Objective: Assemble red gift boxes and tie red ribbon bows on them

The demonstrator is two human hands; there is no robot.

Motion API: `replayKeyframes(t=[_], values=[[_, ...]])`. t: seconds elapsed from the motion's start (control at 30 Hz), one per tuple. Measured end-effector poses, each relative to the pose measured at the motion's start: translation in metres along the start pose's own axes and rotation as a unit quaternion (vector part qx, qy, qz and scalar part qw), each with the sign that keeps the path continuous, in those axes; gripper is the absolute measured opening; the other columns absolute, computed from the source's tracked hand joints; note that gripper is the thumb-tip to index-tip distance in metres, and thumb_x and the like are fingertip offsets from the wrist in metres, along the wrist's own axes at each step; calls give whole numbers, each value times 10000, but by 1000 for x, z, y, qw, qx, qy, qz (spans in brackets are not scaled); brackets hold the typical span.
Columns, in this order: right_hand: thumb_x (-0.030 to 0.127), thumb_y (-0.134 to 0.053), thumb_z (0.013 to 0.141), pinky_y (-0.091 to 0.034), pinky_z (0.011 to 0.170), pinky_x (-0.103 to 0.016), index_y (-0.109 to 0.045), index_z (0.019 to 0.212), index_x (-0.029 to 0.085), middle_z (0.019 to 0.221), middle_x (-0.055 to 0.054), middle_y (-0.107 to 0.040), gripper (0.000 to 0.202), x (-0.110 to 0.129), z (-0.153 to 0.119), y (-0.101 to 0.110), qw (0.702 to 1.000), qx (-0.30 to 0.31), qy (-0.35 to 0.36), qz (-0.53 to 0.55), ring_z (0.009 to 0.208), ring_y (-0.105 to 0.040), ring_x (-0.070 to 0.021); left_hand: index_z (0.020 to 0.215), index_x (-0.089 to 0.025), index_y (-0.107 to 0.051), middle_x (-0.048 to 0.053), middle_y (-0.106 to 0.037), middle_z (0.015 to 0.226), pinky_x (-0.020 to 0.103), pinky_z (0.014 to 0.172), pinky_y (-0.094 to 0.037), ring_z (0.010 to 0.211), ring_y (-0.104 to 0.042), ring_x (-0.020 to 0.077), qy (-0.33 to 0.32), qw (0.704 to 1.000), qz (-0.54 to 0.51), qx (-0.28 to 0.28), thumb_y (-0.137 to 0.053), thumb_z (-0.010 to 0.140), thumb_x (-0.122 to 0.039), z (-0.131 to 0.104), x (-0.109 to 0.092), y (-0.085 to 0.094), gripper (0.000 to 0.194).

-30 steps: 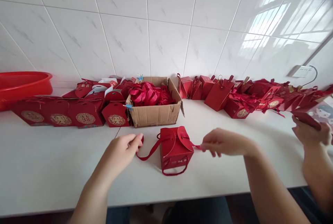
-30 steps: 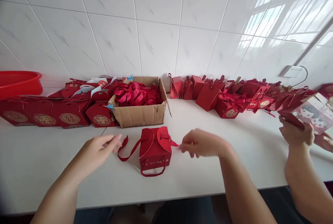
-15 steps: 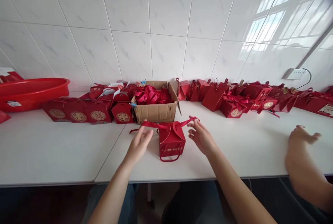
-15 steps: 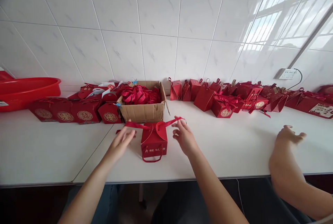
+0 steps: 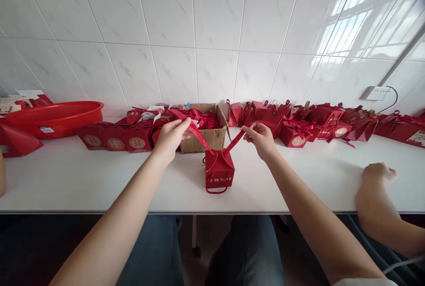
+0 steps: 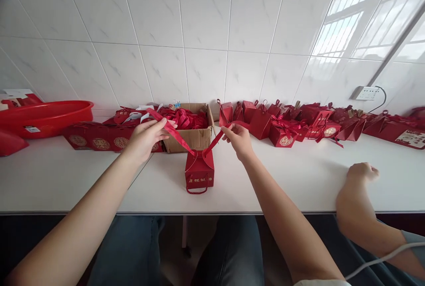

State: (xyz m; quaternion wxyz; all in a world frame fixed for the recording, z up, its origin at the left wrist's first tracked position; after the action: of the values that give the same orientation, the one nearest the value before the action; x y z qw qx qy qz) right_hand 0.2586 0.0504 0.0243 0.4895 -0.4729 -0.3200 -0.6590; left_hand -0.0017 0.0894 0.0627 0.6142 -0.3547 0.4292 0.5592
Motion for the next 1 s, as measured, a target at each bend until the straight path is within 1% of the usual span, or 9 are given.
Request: replayKeyframes(t=[0.1, 0.23, 0.3, 0.4, 0.5, 0.67, 0.77, 0.87, 1.0], values=[[407, -724, 654, -385, 512, -249, -425, 663, 215, 555, 47, -505, 355, 10, 4, -4, 1000, -7, 12, -7, 504, -473, -93, 736, -147, -704, 39, -666, 691, 280, 618, -409, 703, -590, 190, -31, 997, 70, -5, -667, 732, -462, 4, -10, -8, 317], [410, -746, 626, -378, 503, -243, -484, 848, 221, 654, 50, -549, 392, 25, 8, -8, 999, -24, 39, -8, 532, -514, -98, 630, -160, -673, -14, -558, 556, 270, 596, -347, 605, -507, 154, -81, 989, 126, 12, -687, 717, -415, 8, -25, -23, 271], [432, -743, 634, -375, 507, -248, -526, 834, 206, 660, 34, -563, 372, 31, 9, -11, 999, -17, 48, -10, 552, -527, -107, 665, -164, -688, -20, -545, 562, 266, 596, -338, 598, -489, 144, -99, 985, 138, 18, -657, 744, -423, 10, -32, -30, 273], [472, -718, 667, -373, 512, -255, -542, 676, 185, 609, 15, -555, 337, 40, 9, -14, 999, 0, 53, -8, 545, -516, -109, 795, -170, -728, -16, -548, 579, 264, 584, -337, 593, -482, 143, -108, 984, 144, 16, -593, 793, -456, 14, -39, -36, 316], [498, -696, 688, -373, 505, -250, -543, 619, 180, 571, 14, -535, 360, 47, 10, -14, 998, 7, 59, -1, 530, -501, -104, 886, -169, -736, 3, -598, 637, 259, 583, -354, 616, -507, 149, -113, 984, 137, 10, -573, 808, -465, 17, -41, -38, 347], [484, -756, 628, -387, 496, -244, -622, 726, 181, 628, 19, -575, 346, 58, 17, -13, 997, 22, 77, 3, 504, -467, -82, 740, -162, -710, -3, -604, 590, 266, 598, -395, 617, -552, 164, -130, 986, 107, 1, -672, 737, -454, 20, -44, -40, 294], [498, -751, 639, -370, 474, -240, -617, 675, 174, 590, 18, -559, 352, 61, 23, -14, 996, 39, 75, -1, 490, -475, -84, 718, -164, -688, 13, -653, 658, 270, 636, -432, 654, -588, 167, -144, 986, 83, 8, -720, 701, -424, 23, -48, -42, 263], [490, -767, 626, -360, 467, -227, -625, 698, 182, 611, 22, -571, 346, 64, 26, -17, 995, 61, 84, 8, 502, -482, -81, 753, -161, -683, 34, -691, 751, 269, 685, -456, 705, -610, 165, -158, 985, 69, 13, -744, 682, -396, 26, -53, -44, 254], [538, -735, 652, -350, 465, -221, -571, 631, 185, 567, 29, -546, 390, 65, 27, -24, 992, 82, 89, 24, 502, -487, -83, 701, -158, -687, 19, -665, 659, 272, 655, -448, 655, -591, 161, -175, 982, 76, 12, -684, 735, -460, 29, -56, -43, 304]])
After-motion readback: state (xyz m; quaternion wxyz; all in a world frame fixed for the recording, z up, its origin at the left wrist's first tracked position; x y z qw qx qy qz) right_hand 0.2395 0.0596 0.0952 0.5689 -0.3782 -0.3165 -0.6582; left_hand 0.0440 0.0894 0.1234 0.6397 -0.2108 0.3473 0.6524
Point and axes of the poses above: each hand's wrist, its own z-axis towards the middle knuckle, its own y-axis out of the back of the hand, x = y × z, the point moved 5 cm from there along z, towards the middle knuckle
